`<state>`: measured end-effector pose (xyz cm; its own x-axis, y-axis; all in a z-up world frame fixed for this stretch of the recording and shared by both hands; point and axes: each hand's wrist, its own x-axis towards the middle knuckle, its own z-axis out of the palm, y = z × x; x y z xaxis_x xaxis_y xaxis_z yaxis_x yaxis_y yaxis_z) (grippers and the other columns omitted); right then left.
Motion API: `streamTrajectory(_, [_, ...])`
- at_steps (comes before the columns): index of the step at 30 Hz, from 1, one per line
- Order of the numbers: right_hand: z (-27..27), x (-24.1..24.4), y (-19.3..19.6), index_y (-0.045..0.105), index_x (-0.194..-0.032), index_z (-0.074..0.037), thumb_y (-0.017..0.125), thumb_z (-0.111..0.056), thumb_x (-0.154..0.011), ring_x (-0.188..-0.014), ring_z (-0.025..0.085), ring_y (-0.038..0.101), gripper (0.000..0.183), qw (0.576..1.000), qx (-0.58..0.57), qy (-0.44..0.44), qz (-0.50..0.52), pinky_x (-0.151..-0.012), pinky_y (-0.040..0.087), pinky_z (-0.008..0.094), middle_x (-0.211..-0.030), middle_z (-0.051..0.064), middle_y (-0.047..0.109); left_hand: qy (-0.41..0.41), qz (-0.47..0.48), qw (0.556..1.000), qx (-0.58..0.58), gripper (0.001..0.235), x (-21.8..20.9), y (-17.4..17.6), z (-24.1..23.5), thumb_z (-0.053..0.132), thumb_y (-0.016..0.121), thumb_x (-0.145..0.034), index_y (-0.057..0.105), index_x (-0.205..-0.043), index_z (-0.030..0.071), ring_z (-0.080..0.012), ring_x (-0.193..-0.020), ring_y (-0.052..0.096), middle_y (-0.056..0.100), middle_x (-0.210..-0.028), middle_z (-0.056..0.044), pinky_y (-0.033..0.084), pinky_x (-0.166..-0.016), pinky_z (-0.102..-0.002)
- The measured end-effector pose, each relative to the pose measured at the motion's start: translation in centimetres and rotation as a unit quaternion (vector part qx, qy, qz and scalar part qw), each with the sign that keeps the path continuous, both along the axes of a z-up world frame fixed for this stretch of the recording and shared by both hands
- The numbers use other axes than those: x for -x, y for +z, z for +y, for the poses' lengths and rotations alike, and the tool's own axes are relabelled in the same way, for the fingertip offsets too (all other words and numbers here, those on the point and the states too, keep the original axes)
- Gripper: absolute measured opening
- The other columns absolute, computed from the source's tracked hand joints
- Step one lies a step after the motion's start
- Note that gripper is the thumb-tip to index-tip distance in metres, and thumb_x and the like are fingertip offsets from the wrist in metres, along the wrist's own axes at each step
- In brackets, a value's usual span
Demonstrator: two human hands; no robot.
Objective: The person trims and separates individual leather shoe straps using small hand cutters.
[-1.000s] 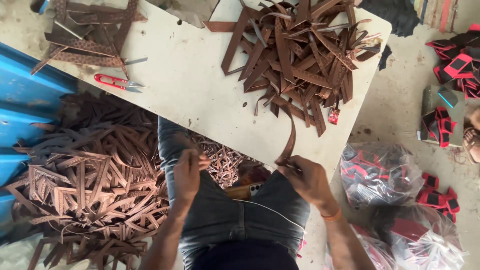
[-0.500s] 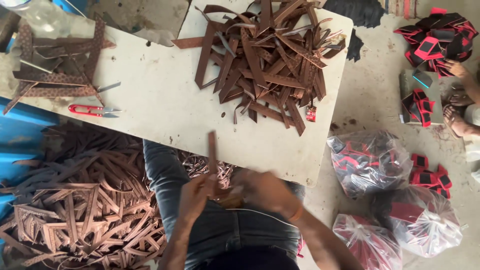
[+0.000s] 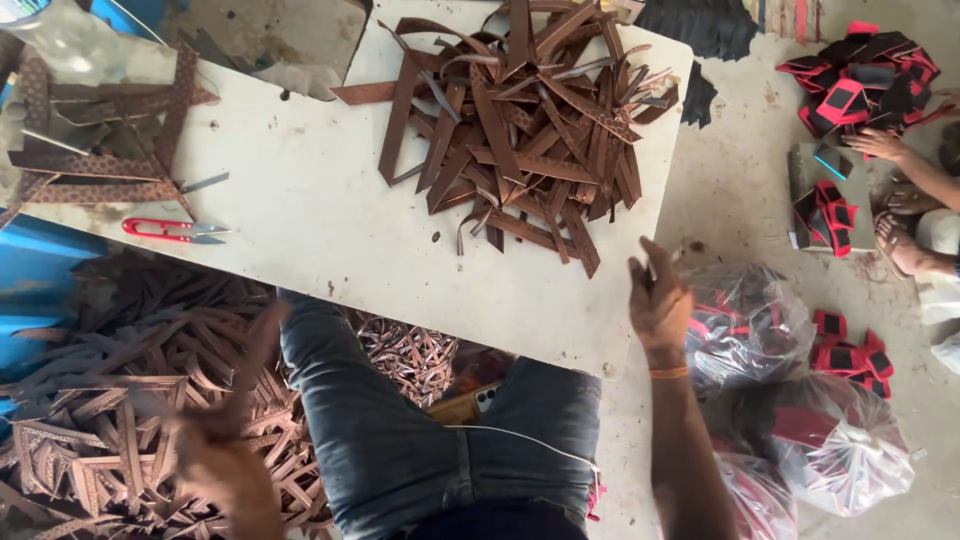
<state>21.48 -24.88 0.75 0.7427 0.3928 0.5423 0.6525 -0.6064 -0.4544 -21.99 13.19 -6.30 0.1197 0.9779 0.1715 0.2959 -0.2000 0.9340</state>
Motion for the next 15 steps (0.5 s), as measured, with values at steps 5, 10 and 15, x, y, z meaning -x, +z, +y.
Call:
streamTrajectory(5, [2.2, 2.1, -0.3, 0.072, -0.129, -0.006, 0.074, -0.017, -0.100, -0.055, 0.021, 0.054, 0.032, 0.986, -0.033, -0.067, 0.149, -0.055, 0.046, 0.034, -0.078, 0.017, 0.066, 0.090, -0.172, 0.977, 0.090, 0.019, 7.7, -12.4, 7.2, 0.021, 0.060, -0.112, 0.069, -0.107, 0.005, -0.0159, -0.088, 0.068, 0.071, -0.105, -0.010, 0.058, -0.082, -0.032])
streamTrajectory(10, [3.6, 3.5, 0.3, 0.072, -0.124, -0.004, 0.077, -0.018, -0.096, -0.059, 0.019, 0.056, 0.032, 0.985, -0.068, -0.052, 0.149, -0.055, 0.046, 0.032, -0.090, 0.014, 0.072, -0.003, 0.092, 0.979, -0.180, 0.021, 4.9, -23.0, 4.4, 0.022, 0.062, -0.111, 0.065, -0.113, 0.001, -0.0192, -0.103, 0.061, 0.064, -0.110, -0.010, 0.054, -0.103, -0.030])
streamTrajectory(15, [3.2, 4.0, -1.5, 0.069, -0.129, -0.006, 0.077, -0.018, -0.098, -0.094, 0.028, 0.072, 0.034, 0.998, -0.034, -0.024, 0.048, -0.078, 0.058, 0.036, -0.117, 0.015, 0.072, -0.148, -0.064, 0.933, 0.322, 0.036, -16.4, 6.5, -6.9, 0.030, 0.055, -0.101, 0.067, -0.122, 0.003, -0.0226, -0.104, 0.076, 0.075, -0.117, -0.015, 0.061, -0.091, -0.034])
